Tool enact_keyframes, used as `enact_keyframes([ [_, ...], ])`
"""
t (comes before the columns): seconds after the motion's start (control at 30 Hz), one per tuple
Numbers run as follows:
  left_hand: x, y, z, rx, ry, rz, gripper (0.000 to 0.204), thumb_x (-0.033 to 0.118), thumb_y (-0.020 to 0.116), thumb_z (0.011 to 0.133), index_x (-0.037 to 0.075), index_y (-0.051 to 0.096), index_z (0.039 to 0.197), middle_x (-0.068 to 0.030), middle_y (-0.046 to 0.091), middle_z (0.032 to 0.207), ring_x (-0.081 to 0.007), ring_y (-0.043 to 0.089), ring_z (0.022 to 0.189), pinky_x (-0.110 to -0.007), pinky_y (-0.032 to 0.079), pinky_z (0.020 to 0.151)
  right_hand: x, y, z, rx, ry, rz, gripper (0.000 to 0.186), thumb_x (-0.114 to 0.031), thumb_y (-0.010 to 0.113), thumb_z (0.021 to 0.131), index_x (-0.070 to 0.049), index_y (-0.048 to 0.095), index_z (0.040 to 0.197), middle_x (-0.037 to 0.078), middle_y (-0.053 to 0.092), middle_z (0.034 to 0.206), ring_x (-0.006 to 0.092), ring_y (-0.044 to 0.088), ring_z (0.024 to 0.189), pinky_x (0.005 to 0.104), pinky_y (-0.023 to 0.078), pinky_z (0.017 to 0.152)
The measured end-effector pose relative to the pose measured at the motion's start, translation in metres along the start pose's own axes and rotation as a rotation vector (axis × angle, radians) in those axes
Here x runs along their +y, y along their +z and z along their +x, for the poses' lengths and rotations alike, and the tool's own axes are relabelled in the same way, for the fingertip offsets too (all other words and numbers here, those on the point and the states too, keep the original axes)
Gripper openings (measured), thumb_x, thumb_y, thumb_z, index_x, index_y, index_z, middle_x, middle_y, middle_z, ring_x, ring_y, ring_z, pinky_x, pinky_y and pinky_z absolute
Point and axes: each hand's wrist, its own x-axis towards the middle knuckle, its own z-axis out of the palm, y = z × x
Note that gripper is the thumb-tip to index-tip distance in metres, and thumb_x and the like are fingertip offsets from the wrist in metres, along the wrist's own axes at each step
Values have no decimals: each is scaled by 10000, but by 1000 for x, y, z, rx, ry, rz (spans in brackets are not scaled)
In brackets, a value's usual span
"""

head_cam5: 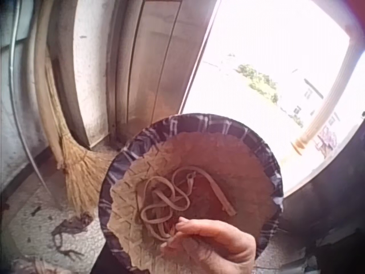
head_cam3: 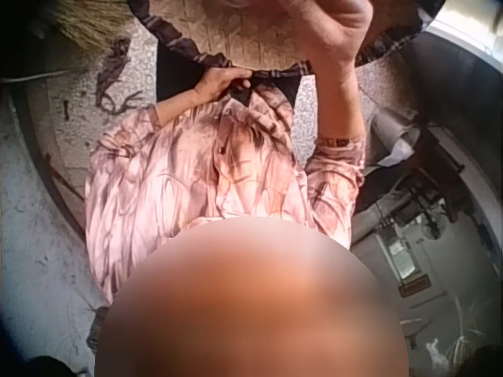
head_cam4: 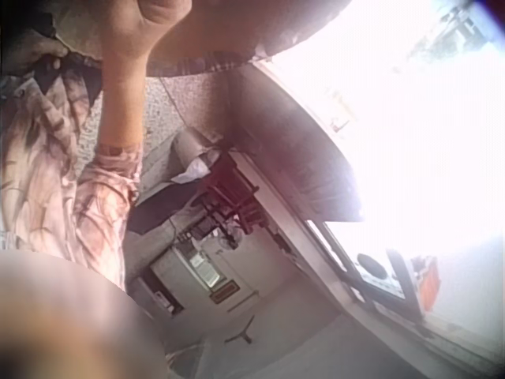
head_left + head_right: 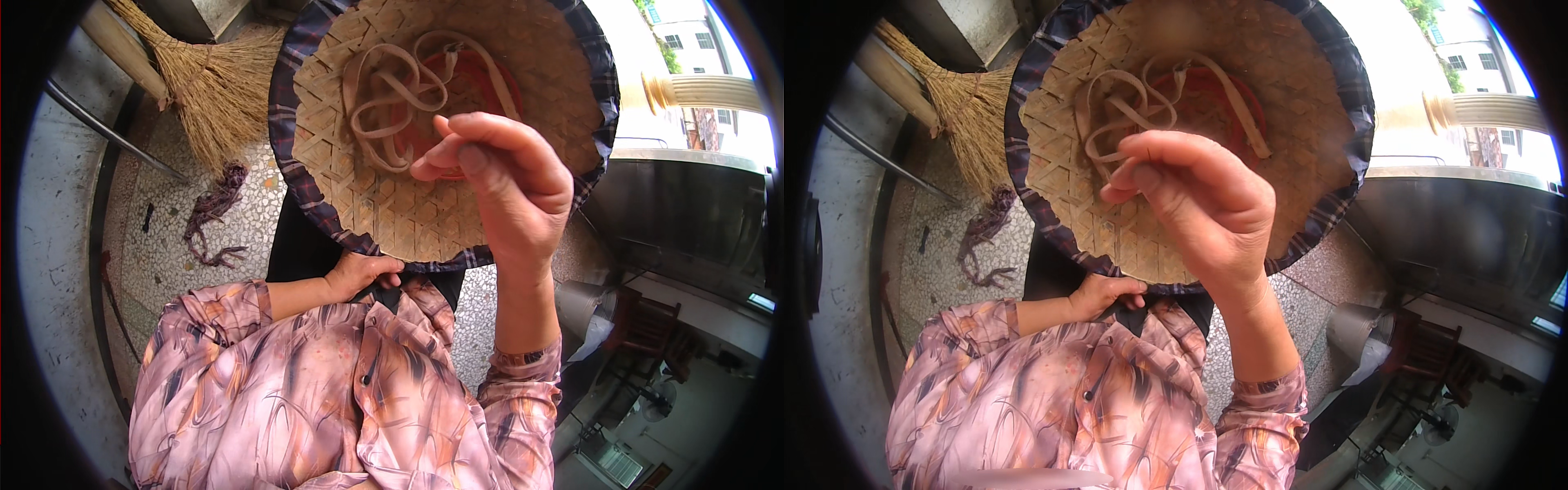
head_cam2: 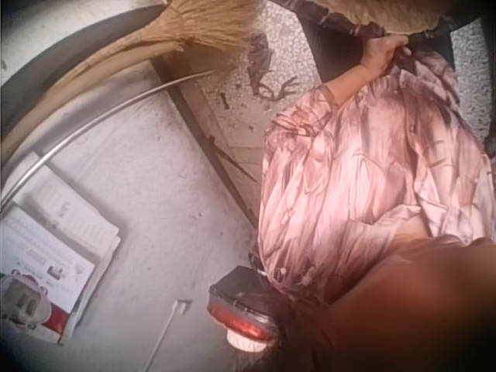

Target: Sewing a fabric trim onto the edge of a straw hat using a needle and thread.

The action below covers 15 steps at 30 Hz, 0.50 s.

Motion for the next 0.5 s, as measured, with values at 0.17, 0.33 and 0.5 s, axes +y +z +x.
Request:
enact_keyframes([
  [0.17,-4,-1,0,-23,35,-120,157,126,669,847,-20,679,904,-101,681,790,-167,650,673,-257,525,634,9,-20,-55,165,412,-442,119,50,609,845,29,623,961,67,680,825,104,649,770,230,518,684],
  [0.33,-1,0,-2,-29,-23,-72,167,132,659,862,-16,682,936,-97,680,810,-162,650,728,-256,520,677,35,-17,-124,-72,553,-914,94,20,683,784,-3,643,866,71,637,798,165,633,729,276,500,646],
  [0.5,0,0,-4,-30,-49,-31,176,127,644,875,-19,682,966,-97,681,841,-160,648,791,-259,513,728,55,-6,-155,47,573,-1009,67,-62,639,791,-63,654,857,126,617,804,326,630,748,388,506,646],
])
